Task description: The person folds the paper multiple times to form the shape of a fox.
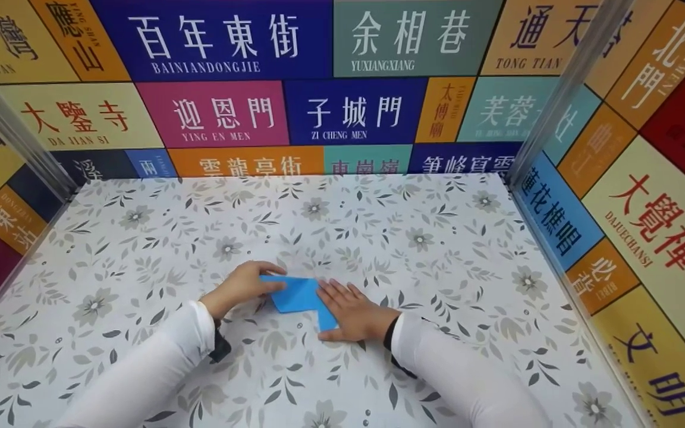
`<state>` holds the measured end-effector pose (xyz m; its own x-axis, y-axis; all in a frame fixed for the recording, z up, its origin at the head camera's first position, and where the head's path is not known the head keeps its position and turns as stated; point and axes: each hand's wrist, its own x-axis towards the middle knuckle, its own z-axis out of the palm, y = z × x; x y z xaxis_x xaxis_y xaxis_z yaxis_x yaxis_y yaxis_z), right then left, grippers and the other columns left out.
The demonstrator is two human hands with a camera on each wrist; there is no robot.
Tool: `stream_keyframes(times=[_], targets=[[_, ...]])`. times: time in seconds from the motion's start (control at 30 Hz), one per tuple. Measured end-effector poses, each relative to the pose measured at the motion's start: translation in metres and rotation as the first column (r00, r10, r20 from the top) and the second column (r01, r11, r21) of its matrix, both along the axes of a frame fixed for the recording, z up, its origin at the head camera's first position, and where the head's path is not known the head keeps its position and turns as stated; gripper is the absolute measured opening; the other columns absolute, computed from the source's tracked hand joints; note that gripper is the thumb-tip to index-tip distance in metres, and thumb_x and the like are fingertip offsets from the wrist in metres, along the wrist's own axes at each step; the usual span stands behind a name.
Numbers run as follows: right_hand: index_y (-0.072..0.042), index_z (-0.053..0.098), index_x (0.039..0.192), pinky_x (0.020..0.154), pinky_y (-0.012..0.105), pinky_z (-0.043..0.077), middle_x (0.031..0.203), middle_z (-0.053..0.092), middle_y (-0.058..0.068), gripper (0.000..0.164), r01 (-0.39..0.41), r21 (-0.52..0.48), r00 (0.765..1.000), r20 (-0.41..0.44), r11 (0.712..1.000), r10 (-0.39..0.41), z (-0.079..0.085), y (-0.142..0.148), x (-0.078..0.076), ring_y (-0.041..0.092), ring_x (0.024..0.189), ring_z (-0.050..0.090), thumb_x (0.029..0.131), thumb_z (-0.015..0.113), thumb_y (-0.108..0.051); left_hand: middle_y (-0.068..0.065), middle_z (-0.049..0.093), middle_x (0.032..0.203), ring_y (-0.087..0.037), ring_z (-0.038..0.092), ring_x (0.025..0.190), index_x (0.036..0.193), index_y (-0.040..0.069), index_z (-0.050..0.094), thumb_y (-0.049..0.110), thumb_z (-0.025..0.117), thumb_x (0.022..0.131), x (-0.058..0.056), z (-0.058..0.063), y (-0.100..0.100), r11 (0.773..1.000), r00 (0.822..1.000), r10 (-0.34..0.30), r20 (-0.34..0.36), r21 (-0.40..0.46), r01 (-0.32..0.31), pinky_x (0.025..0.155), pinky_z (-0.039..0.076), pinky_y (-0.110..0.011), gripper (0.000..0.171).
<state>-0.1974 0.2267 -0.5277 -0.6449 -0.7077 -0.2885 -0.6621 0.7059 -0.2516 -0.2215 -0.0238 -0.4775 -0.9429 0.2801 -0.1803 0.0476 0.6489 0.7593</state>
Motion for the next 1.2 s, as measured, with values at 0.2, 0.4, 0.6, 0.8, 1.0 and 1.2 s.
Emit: stream_keyframes(times=[0.2, 0.4, 0.6, 0.8, 1.0, 1.2], targets=[[-0.011, -0.008, 0.143, 0.108, 0.046, 0.003, 0.15, -0.01, 0.004, 0.092, -0.002, 0.026, 1.0, -0.016, 1.0, 0.002, 0.003, -0.001, 0.001, 0.023, 0.136, -0.01, 0.082, 0.031, -0.068, -0.017, 0.054, 0.118, -0.023, 0.058, 0.097, 0.132, 0.011, 0.042, 0.03, 0.069, 0.077, 0.006, -0.008, 0.005, 0.932, 0.975, 0.1, 0.196, 0.325, -0.161, 0.083, 0.046, -0.036, 0.064], [-0.011, -0.007, 0.143, 0.107, 0.048, 0.003, 0.15, -0.01, 0.003, 0.091, 0.001, 0.015, 1.0, -0.017, 1.0, 0.0, 0.001, 0.001, 0.0, 0.024, 0.136, -0.01, 0.082, 0.032, -0.067, -0.016, 0.048, 0.128, -0.028, 0.046, 0.116, 0.133, 0.01, 0.042, 0.03, 0.065, 0.08, 0.014, -0.017, 0.012, 0.958, 0.986, -0.033, 0.161, 0.285, -0.015, 0.096, 0.037, -0.038, 0.061], [-0.011, -0.005, 0.144, 0.108, 0.046, 0.003, 0.15, -0.01, 0.003, 0.092, -0.004, 0.016, 1.0, -0.03, 1.0, 0.004, -0.001, 0.001, 0.0, 0.023, 0.136, -0.009, 0.082, 0.031, -0.069, -0.018, 0.037, 0.137, -0.03, 0.034, 0.127, 0.138, 0.004, 0.031, 0.021, 0.054, 0.088, 0.021, -0.02, 0.022, 0.986, 0.987, -0.149, 0.056, 0.08, 0.145, 0.104, 0.026, -0.039, 0.058], [-0.008, -0.004, 0.143, 0.108, 0.046, 0.003, 0.15, -0.007, 0.006, 0.091, -0.015, 0.0, 0.999, -0.043, 1.0, 0.015, 0.001, 0.0, 0.002, 0.024, 0.136, -0.007, 0.083, 0.034, -0.065, -0.019, 0.031, 0.14, -0.027, 0.03, 0.129, 0.139, -0.004, 0.022, 0.009, 0.046, 0.09, 0.035, -0.025, 0.033, 0.962, 0.962, -0.263, -0.078, -0.096, 0.255, 0.106, 0.024, -0.035, 0.055], [-0.008, -0.003, 0.143, 0.108, 0.046, 0.002, 0.15, -0.006, 0.006, 0.092, -0.008, -0.002, 0.999, -0.048, 1.0, 0.008, 0.0, 0.001, 0.002, 0.024, 0.136, -0.007, 0.083, 0.034, -0.067, -0.024, 0.023, 0.142, -0.029, 0.024, 0.131, 0.137, -0.009, 0.022, 0.005, 0.043, 0.089, 0.046, -0.025, 0.042, 0.894, 0.905, -0.389, -0.175, -0.309, 0.324, 0.106, 0.022, -0.035, 0.054], [-0.007, -0.001, 0.144, 0.107, 0.047, 0.003, 0.15, -0.004, 0.007, 0.092, -0.013, -0.027, 0.999, -0.053, 1.0, 0.011, -0.006, 0.002, 0.0, 0.025, 0.136, -0.006, 0.083, 0.034, -0.067, -0.025, 0.022, 0.142, -0.03, 0.021, 0.132, 0.137, -0.007, 0.024, 0.013, 0.035, 0.095, 0.052, -0.027, 0.048, 0.808, 0.855, -0.482, -0.192, -0.474, 0.349, 0.106, 0.022, -0.035, 0.047]])
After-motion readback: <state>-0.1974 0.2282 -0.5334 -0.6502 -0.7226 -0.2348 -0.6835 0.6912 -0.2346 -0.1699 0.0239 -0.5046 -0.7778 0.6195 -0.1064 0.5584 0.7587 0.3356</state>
